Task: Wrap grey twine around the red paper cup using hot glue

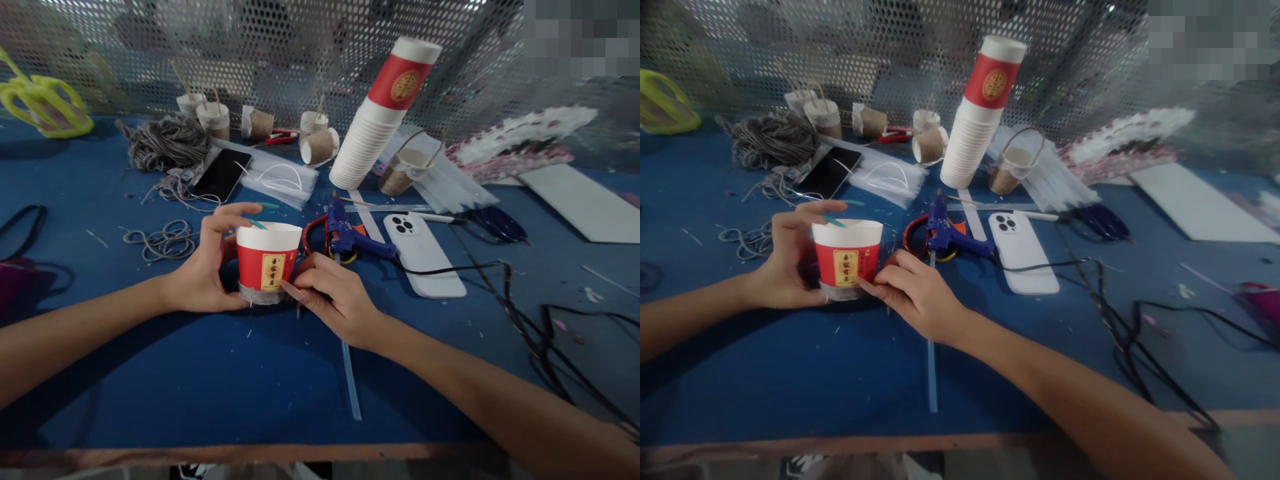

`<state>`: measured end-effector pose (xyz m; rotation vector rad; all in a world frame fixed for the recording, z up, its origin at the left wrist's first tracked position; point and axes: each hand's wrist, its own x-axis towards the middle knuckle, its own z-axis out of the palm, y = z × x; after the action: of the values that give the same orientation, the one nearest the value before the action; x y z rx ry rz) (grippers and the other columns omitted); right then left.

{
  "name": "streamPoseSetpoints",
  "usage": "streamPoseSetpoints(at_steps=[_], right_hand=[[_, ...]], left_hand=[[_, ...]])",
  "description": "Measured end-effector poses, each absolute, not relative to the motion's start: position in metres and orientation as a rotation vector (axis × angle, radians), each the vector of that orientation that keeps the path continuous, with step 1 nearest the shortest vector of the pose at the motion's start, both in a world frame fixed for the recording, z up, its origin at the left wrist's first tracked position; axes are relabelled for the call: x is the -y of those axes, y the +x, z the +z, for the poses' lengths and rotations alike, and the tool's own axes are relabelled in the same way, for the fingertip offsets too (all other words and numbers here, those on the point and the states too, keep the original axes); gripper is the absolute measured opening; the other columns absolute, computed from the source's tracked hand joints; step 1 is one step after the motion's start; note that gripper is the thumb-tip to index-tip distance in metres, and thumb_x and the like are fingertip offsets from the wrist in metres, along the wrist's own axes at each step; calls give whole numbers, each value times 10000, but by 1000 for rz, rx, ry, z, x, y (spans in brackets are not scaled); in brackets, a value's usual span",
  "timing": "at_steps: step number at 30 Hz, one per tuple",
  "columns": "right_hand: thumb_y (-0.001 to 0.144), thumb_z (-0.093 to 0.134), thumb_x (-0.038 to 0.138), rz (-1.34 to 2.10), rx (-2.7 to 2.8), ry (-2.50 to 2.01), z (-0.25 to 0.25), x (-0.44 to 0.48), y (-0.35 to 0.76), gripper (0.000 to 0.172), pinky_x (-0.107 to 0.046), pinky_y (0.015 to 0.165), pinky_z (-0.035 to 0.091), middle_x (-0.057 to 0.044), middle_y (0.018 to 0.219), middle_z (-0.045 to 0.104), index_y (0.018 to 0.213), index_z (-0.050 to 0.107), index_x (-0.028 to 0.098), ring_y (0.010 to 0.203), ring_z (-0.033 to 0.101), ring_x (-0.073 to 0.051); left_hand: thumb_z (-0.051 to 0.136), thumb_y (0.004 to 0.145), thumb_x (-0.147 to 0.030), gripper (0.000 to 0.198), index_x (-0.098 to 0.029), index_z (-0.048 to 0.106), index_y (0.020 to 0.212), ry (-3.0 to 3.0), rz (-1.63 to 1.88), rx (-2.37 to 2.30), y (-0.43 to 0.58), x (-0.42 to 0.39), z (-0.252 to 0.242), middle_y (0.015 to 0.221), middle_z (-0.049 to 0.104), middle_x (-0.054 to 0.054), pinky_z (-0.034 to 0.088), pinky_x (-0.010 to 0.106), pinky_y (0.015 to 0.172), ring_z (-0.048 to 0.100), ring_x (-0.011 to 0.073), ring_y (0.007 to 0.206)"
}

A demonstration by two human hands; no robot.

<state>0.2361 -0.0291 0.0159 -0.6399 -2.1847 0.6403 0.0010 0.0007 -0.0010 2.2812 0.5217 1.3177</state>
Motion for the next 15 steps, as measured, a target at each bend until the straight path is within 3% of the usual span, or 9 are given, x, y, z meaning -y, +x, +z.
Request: streamPoseSetpoints(at_steps=[6,15], right_hand=[[955,549,218,666,2155,-620,15,29,237,141,-210,584,474,9,773,531,830,592,169,650,544,-83],[969,525,238,663,2155,-657,18,30,237,171,-213,567,440,19,721,531,822,580,169,620,520,-85]], left_hand=[[833,648,-315,843,-256,344,1333,2349,1352,-569,0,-1,-1,1373,375,159,609,531,901,436,388,1318],[776,690,-173,946,-324,217,1439,2257,1268,-543,-2,1,-3,1339,375,131,627,519,880,495,397,1306]])
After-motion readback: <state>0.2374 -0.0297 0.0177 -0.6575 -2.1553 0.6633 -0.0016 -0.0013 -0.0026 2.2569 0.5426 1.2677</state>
